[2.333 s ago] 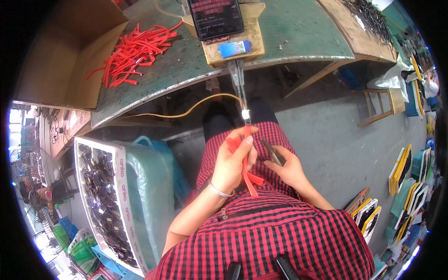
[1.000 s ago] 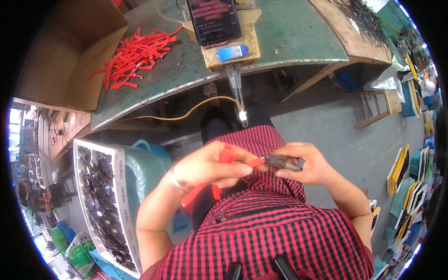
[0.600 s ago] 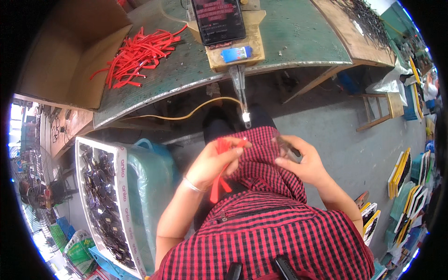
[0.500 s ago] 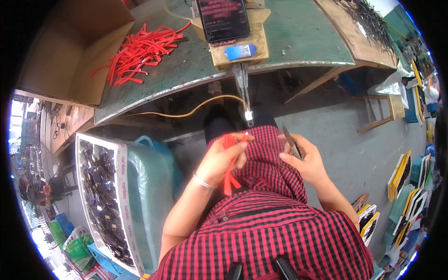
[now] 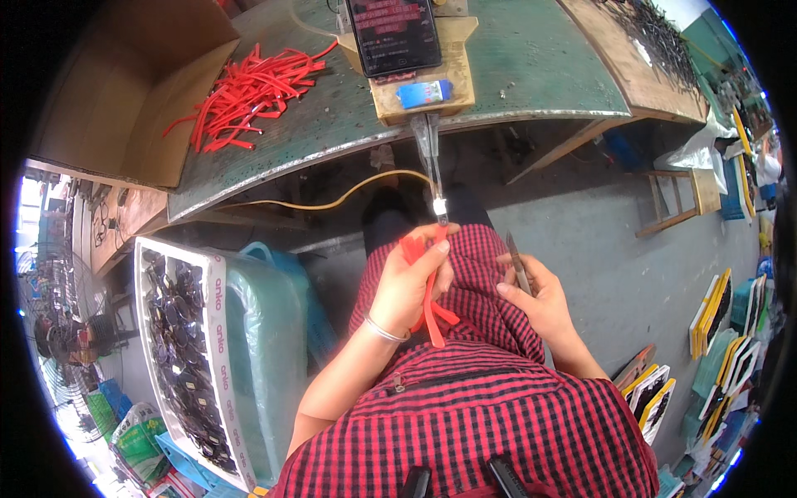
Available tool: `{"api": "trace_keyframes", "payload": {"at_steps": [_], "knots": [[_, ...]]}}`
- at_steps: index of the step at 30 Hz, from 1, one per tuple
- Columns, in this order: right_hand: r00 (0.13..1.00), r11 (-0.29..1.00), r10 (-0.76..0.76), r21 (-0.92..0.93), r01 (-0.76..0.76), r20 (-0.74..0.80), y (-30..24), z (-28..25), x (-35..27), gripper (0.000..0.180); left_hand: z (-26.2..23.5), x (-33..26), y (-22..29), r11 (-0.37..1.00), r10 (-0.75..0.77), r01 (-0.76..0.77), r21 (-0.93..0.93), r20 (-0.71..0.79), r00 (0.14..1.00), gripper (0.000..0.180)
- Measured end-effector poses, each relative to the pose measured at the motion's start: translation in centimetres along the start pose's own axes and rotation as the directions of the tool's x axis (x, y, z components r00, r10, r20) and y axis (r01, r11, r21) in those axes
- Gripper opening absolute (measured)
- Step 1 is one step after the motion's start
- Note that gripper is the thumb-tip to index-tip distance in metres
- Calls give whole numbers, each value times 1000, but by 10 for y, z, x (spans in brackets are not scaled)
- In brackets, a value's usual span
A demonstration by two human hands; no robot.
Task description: The person gathers red plastic strips and small metal components from a workbench. They then use pliers to strip the ends of the red strips and insert the metal components into them.
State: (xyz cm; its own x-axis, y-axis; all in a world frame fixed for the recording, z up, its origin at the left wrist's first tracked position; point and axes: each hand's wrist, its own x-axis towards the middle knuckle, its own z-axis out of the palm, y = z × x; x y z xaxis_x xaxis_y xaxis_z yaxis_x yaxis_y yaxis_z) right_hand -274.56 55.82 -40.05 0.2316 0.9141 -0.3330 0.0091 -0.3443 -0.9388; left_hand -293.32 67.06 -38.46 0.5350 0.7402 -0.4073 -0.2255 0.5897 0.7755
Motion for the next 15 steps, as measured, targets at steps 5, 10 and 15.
{"api": "trace_keyframes", "payload": {"at_steps": [5,10,15], "knots": [[1000,1000,-6,-10,6,19,0,2,1,39,1,0,-5,999,31,-31,18,-10,999,31],[1000,1000,-6,-3,6,30,2,5,0,40,0,0,-9,998,51,-50,47,-20,999,31],[999,1000,9,9,-9,39,0,6,-2,39,2,-1,-8,999,37,-37,9,-18,999,31]]}}
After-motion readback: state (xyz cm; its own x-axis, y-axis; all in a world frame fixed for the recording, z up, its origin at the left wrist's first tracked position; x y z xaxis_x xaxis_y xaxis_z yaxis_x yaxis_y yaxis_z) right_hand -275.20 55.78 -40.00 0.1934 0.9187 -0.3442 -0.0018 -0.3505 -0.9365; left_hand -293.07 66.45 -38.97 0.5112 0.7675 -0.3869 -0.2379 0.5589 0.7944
